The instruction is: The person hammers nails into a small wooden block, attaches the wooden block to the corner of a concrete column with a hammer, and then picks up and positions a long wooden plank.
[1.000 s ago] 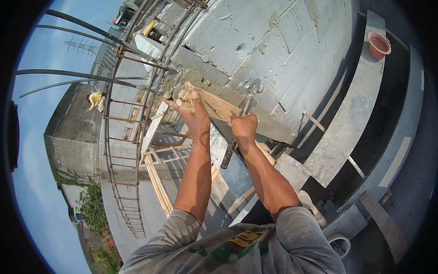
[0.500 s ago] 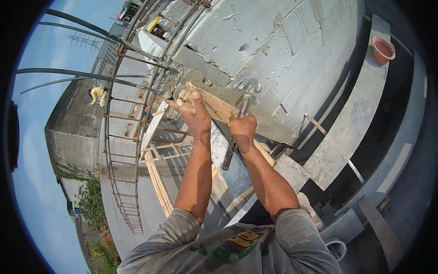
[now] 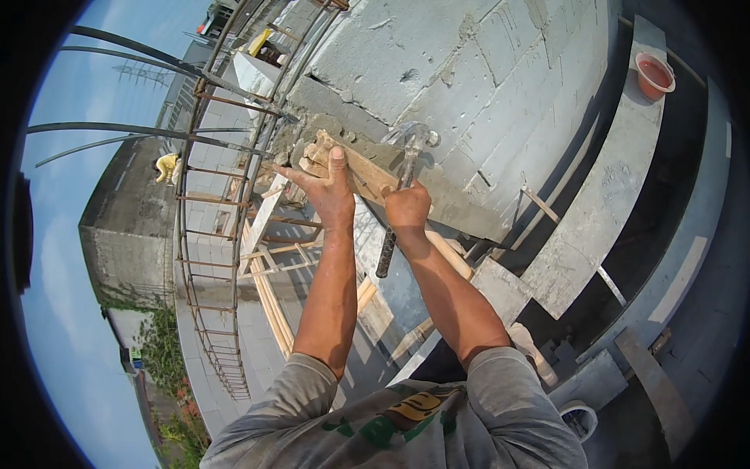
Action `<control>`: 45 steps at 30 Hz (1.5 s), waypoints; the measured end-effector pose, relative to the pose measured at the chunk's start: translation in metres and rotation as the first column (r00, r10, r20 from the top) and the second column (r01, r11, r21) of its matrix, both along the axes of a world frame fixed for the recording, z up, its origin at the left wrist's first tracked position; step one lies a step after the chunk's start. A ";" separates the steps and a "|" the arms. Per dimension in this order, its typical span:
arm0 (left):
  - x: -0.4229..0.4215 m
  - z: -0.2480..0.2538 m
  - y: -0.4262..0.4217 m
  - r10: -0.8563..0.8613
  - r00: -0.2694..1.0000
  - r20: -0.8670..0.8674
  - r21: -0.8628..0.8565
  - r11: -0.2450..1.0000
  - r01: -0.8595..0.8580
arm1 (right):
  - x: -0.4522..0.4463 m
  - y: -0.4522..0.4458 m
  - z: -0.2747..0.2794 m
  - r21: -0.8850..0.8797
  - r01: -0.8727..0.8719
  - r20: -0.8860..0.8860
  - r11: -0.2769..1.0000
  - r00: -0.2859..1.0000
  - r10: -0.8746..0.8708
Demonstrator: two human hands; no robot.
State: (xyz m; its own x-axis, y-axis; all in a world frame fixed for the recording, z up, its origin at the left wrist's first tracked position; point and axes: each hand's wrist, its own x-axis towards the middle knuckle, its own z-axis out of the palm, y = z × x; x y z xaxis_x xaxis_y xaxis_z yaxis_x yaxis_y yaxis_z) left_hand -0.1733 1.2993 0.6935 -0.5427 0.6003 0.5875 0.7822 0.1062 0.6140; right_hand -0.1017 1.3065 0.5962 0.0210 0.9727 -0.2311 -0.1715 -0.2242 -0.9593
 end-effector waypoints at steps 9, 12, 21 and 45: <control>0.018 0.008 0.006 0.071 0.991 0.116 0.052 0.996 -0.078 | -0.007 0.004 -0.017 0.026 -0.027 -0.004 0.999 1.000 0.027; 0.023 0.010 0.008 0.084 0.988 0.129 0.089 0.991 -0.096 | 0.002 0.004 -0.006 0.023 -0.027 0.012 0.999 1.000 0.027; 0.022 0.008 0.008 -0.017 0.975 0.221 0.212 0.977 -0.030 | 0.006 0.004 0.000 0.013 -0.044 0.000 0.999 0.999 0.044; 0.010 -0.002 0.006 0.057 0.993 0.106 0.119 0.991 -0.069 | 0.113 -0.089 -0.072 -0.142 -0.241 -0.293 0.960 0.937 0.192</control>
